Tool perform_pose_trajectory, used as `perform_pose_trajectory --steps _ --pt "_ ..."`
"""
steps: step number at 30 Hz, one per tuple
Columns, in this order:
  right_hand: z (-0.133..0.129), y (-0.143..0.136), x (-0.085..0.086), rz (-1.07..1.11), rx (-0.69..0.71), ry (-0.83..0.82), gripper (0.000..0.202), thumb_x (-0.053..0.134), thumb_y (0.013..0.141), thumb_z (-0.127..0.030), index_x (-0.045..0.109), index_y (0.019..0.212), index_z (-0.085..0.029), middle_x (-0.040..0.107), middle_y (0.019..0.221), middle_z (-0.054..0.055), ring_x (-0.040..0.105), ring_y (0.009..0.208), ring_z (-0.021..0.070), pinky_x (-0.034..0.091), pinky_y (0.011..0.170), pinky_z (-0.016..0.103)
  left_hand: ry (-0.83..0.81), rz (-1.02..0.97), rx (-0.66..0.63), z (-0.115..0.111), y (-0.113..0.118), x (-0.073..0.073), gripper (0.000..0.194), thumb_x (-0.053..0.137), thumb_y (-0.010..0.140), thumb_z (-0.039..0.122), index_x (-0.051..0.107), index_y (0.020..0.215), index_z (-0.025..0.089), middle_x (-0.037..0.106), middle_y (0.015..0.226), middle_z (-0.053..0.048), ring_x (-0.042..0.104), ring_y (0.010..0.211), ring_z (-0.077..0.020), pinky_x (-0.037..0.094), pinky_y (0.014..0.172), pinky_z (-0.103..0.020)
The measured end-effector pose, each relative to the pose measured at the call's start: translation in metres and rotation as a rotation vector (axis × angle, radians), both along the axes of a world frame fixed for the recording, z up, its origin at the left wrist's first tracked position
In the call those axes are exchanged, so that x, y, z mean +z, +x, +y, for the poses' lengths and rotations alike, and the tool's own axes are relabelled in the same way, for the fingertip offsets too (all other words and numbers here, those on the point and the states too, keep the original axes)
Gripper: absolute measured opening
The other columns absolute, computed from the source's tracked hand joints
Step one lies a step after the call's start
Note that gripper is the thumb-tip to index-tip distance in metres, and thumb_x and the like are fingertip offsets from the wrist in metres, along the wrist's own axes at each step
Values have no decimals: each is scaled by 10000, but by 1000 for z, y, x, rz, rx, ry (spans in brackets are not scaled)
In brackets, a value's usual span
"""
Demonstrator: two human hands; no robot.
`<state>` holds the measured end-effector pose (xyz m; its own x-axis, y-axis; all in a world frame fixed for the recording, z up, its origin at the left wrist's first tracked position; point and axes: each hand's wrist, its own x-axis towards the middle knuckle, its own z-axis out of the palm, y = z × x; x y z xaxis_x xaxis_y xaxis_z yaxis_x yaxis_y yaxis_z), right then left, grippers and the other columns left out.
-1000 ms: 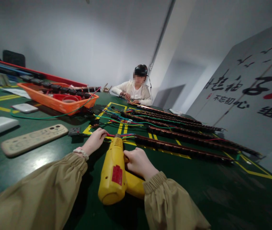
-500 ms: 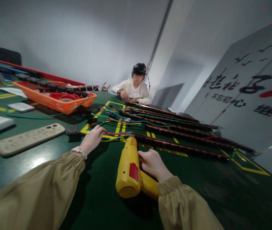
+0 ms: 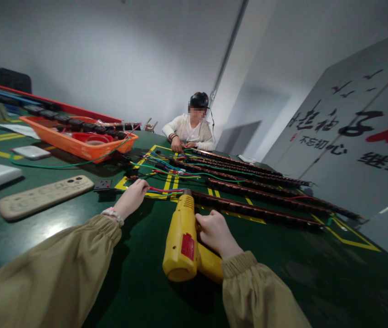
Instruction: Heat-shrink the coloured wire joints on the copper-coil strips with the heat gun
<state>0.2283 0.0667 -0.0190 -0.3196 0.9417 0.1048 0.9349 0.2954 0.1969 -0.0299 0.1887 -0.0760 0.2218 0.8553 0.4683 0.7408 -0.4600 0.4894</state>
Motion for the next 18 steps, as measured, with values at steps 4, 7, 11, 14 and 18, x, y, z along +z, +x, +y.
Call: perform_pose_trajectory --steps 4,7,11,14,18 --pt "2 2 -3 1 33 17 139 467 731 -95 583 761 -165 637 660 26 457 559 143 286 673 270 -6 -17 -7 2 0 -1 203 333 915 233 524 896 167 552 988 -73 567 897 -171 426 803 -288" --pt "2 3 -4 -4 39 25 145 467 704 -82 577 749 -165 648 678 34 471 568 144 287 679 270 -4 2 3 2 1 -1 206 329 915 242 521 893 171 553 972 -72 565 872 -169 423 782 -288" --pt "3 3 -4 -15 29 14 129 478 697 -83 569 733 -168 648 681 39 477 576 147 285 672 266 -21 10 6 1 1 0 221 323 914 260 514 837 180 553 909 -56 555 826 -158 414 740 -274" --pt "3 4 -5 -16 25 12 125 479 698 -85 567 726 -168 646 673 39 481 580 150 288 669 263 -10 -10 1 -1 1 2 254 316 918 295 498 779 187 547 858 -40 543 777 -145 400 698 -262" --pt "5 2 -6 -4 38 16 133 473 699 -87 572 733 -168 653 675 36 493 577 148 286 663 263 33 -23 -2 -4 1 5 262 314 922 318 493 777 193 546 842 -30 535 747 -137 375 653 -253"
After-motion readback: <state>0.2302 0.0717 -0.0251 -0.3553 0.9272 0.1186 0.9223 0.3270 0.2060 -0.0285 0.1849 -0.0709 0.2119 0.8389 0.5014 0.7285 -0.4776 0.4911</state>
